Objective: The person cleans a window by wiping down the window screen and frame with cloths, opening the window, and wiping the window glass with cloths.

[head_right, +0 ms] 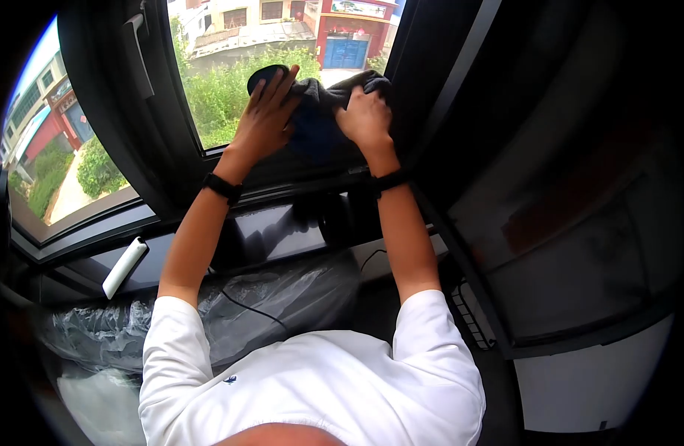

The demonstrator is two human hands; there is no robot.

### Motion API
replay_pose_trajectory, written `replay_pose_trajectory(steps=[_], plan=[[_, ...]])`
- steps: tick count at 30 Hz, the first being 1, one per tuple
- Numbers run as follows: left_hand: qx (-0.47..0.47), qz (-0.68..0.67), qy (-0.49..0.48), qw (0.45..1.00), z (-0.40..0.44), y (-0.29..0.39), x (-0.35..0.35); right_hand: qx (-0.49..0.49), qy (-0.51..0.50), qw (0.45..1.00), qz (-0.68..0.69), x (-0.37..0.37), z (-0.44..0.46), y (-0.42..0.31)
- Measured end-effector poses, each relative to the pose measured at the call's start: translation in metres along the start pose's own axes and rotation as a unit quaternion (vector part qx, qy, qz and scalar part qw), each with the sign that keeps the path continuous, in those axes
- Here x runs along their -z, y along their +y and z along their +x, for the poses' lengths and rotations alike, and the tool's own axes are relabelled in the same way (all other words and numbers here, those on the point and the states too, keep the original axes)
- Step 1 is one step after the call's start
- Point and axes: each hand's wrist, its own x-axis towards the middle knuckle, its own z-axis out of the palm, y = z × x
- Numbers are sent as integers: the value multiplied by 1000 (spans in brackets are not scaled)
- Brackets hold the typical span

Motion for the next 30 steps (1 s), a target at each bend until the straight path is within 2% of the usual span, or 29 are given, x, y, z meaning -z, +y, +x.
replay_pose_trajectory(steps=[3, 4, 5, 6, 8, 12, 14, 17, 18, 20, 22, 24, 26, 30], plan=[[32, -93, 36, 994, -8, 0, 12, 40, 6, 999, -29, -1, 1, 6], [47, -77, 126, 988, 0, 3, 15, 53, 63, 996, -36, 6, 7, 8], [56, -69, 176, 980, 12, 0, 19, 68, 122, 989, -41, 16, 16, 6], [66, -59, 222, 971, 24, -1, 22, 95, 237, 966, -31, 27, 30, 9], [42, -66, 238, 968, 49, -3, 26, 100, 260, 960, 30, 50, 81, 15], [70, -140, 268, 951, 86, 9, 10, 71, 284, 955, -55, 83, 93, -1], [97, -78, 239, 963, 86, 20, -6, 103, 347, 932, -18, 71, 89, 4], [72, -107, 137, 982, 58, 39, -35, 122, 304, 944, 48, 34, 81, 22], [56, -107, 97, 988, 47, 44, -42, 45, 236, 970, 45, 28, 63, 13], [58, -123, 109, 985, 36, 54, -54, 57, 181, 982, 11, 19, 52, 20], [58, -125, 129, 982, 43, 52, -56, 104, 190, 976, -18, 38, 55, 25], [36, -69, 115, 990, 57, 49, -51, 153, 198, 967, -51, 73, 69, 19], [48, -82, 153, 984, 85, 40, -28, 117, 245, 961, -53, 122, 95, 4], [97, -62, 234, 965, 152, 6, 21, 114, 297, 948, -35, 203, 168, -13]])
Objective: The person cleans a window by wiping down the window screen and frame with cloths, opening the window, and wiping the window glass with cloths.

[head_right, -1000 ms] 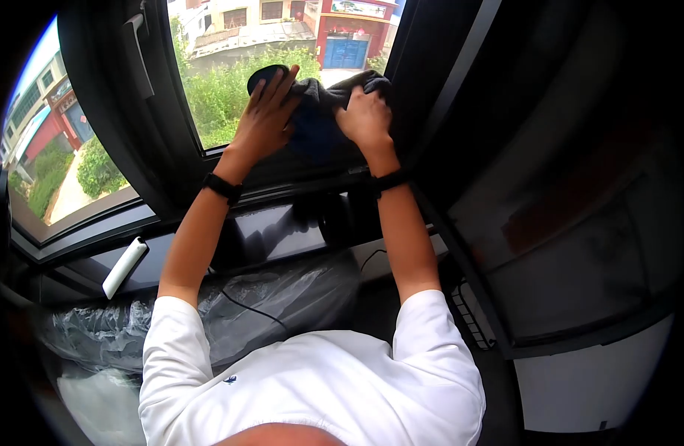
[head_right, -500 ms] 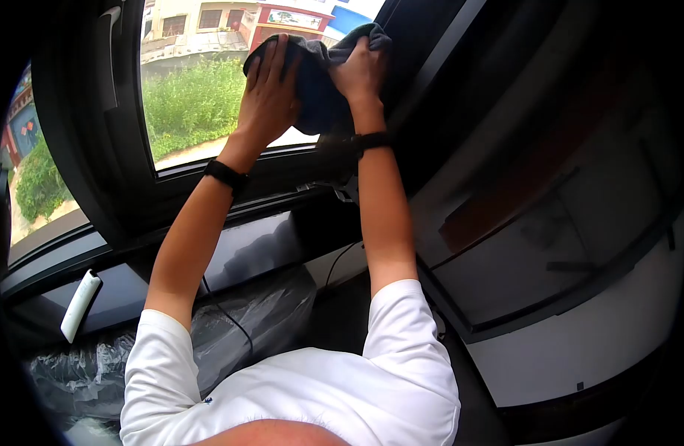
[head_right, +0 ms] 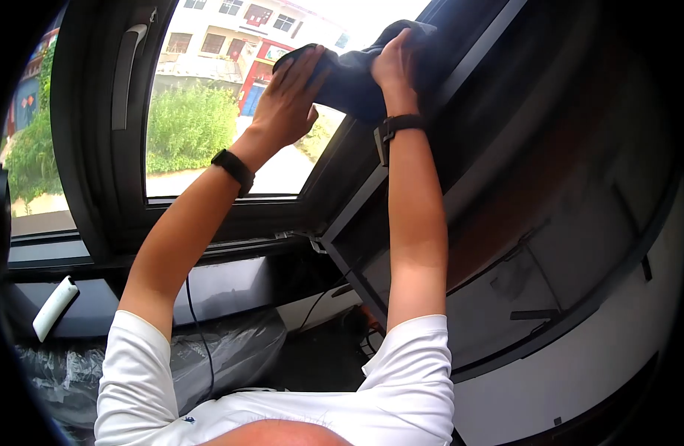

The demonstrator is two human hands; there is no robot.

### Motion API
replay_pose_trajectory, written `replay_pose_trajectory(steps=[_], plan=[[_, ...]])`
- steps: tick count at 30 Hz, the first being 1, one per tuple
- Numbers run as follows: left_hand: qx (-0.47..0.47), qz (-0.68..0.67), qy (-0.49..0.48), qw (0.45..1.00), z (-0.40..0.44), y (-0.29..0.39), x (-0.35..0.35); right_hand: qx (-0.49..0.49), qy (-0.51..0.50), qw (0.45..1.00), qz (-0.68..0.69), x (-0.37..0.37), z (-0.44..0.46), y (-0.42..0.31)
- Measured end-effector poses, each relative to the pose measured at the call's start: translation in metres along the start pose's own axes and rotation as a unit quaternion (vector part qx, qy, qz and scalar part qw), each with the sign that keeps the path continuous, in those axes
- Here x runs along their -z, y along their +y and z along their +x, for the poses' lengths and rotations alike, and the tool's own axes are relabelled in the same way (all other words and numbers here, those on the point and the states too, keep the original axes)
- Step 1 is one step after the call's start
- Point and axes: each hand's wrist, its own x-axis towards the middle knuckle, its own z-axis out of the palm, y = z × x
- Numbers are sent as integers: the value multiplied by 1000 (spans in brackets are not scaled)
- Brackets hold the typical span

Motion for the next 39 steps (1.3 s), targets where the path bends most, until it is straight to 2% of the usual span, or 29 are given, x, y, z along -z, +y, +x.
replay_pose_trajectory(steps=[2, 3, 4, 6, 7, 8, 9, 10, 12, 13, 14, 16, 17, 18, 19, 21, 22, 23, 24, 25, 26, 28, 29, 31, 34, 35, 37, 38, 39], plan=[[13, -37, 31, 999, 26, -4, 16, 44, 78, 995, -32, 15, 11, -16], [18, -39, 17, 999, 28, -3, 20, -18, -8, 999, -40, 28, 8, -28], [23, -43, 1, 999, 24, -1, 23, -15, -13, 999, -41, 18, 6, -22], [19, -65, -30, 997, 8, -1, 21, 111, 66, 991, -28, -18, -5, 8], [9, -83, -56, 995, -1, -3, 19, 53, -2, 992, 117, -27, -20, 11], [-2, -70, -53, 996, -18, -2, 4, 223, 47, 965, -131, -44, -56, 18], [-11, -59, -81, 995, -36, 1, -2, 191, 5, 977, -91, -53, -98, 5], [-22, -49, -112, 992, -56, 7, -6, 229, 25, 962, -149, -72, -138, 3], [30, -152, -137, 978, -104, 26, -25, 223, -56, 968, -97, -88, -211, -11], [35, -142, -169, 975, -124, 31, -31, 200, -110, 970, -87, -88, -233, -13], [6, -88, -175, 981, -140, 32, -39, 197, -106, 972, -76, -87, -239, -10], [-26, -32, -160, 986, -141, 29, -38, 159, -203, 966, -16, -81, -235, 0], [-8, -100, -197, 975, -134, 31, -22, 139, -210, 967, -40, -73, -221, -7], [-4, -116, -171, 978, -127, 31, -13, 114, -221, 966, -68, -62, -210, -12], [10, -94, -162, 982, -117, 29, -5, -12, -310, 951, -5, -26, -182, -40], [44, -56, -109, 992, -86, 18, 14, -35, -194, 979, 39, -33, -130, -32], [62, -42, -71, 995, -72, 10, 23, 7, -108, 987, 121, -36, -100, -29], [79, -34, -23, 996, -60, -1, 34, -11, -75, 986, 148, -18, -75, -44], [92, -18, 7, 996, -50, -12, 47, 5, -40, 986, 161, -7, -53, -54], [95, 4, 31, 995, -42, -25, 60, 65, 61, 988, 130, -17, -33, -58], [98, 25, 53, 993, -41, -36, 69, 92, 103, 982, 126, -20, -19, -70], [93, 64, 44, 993, -53, -53, 81, 153, 151, 974, 77, -15, -28, -109], [92, 83, 45, 991, -62, -59, 85, 150, 146, 973, 94, -29, -42, -126], [106, 89, 17, 990, -91, -67, 92, 267, 237, 928, 109, -59, -78, -158], [113, 81, -24, 990, -138, -68, 97, 383, 132, 908, 103, -78, -143, -180], [129, 63, -56, 988, -145, -62, 106, 371, 137, 912, 110, -76, -149, -185], [133, 51, -85, 986, -146, -55, 123, 416, 129, 891, 125, -67, -147, -190], [134, -14, -89, 987, -141, -56, 131, 409, 142, 893, 125, -55, -139, -196], [137, -80, -93, 983, -136, -55, 138, 363, 137, 895, 220, -44, -129, -202]])
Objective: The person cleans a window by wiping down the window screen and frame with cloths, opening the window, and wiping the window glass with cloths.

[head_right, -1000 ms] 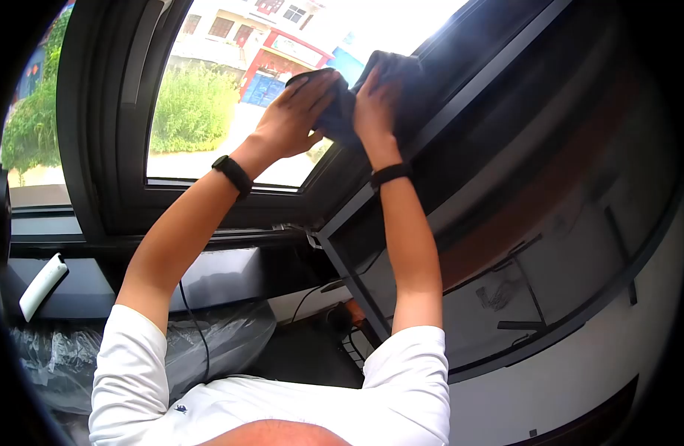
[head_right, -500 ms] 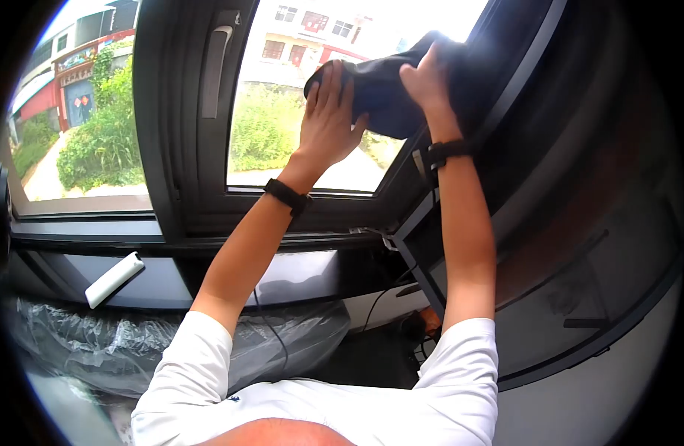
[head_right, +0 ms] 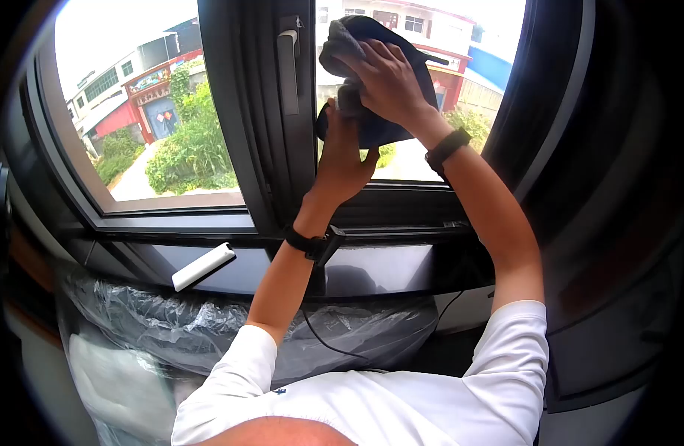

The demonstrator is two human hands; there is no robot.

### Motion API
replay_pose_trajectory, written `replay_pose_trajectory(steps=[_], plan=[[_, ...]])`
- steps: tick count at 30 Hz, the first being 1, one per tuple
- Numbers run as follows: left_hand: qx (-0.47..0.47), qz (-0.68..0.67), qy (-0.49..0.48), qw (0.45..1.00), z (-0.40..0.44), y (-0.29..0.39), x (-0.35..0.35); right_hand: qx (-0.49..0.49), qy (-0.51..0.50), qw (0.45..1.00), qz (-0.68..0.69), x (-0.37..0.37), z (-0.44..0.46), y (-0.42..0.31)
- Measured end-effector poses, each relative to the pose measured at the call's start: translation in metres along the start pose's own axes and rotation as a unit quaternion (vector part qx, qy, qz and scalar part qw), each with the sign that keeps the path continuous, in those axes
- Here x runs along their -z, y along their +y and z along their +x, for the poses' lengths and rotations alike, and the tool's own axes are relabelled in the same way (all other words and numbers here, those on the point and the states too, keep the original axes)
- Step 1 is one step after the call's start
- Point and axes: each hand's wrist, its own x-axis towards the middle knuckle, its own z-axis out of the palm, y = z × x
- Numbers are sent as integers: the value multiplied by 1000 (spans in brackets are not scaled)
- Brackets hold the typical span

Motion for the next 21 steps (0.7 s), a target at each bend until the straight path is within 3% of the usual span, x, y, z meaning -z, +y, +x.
replay_pose_trajectory(steps=[1, 3, 5, 6, 8, 11, 13, 15, 16, 18, 19, 21], plan=[[-9, 5, 0, 1000, 5, 11, 13, -53, 39, 995, 82, 6, 16, -2], [69, -185, -16, 980, 14, 36, 39, -41, 134, 972, 187, -1, 57, 5], [29, -96, 36, 994, 19, 41, 42, -63, 73, 943, 318, -2, 83, 6], [52, -111, 59, 991, 19, 47, 49, -62, 74, 941, 323, -1, 89, 1], [88, -97, 118, 984, 16, 49, 60, -19, -62, 958, 279, 9, 102, -9], [133, -85, 182, 971, 13, 47, 74, -36, -119, 949, 289, 44, 109, -34], [128, -73, 219, 965, 17, 33, 74, -18, -65, 962, 263, 47, 105, -46], [61, 58, 259, 962, 20, 14, 75, 94, 26, 974, 203, 21, 102, -46], [57, 91, 271, 957, 24, 7, 76, 97, 23, 973, 207, 24, 106, -51], [84, 48, 239, 966, 34, 1, 81, 2, -156, 987, 19, 36, 115, -63], [103, 3, 204, 973, 41, -1, 84, -1, -153, 988, 21, 30, 116, -63], [49, 29, 211, 976, 55, -6, 87, -129, -89, 962, 224, 7, 116, -56]])
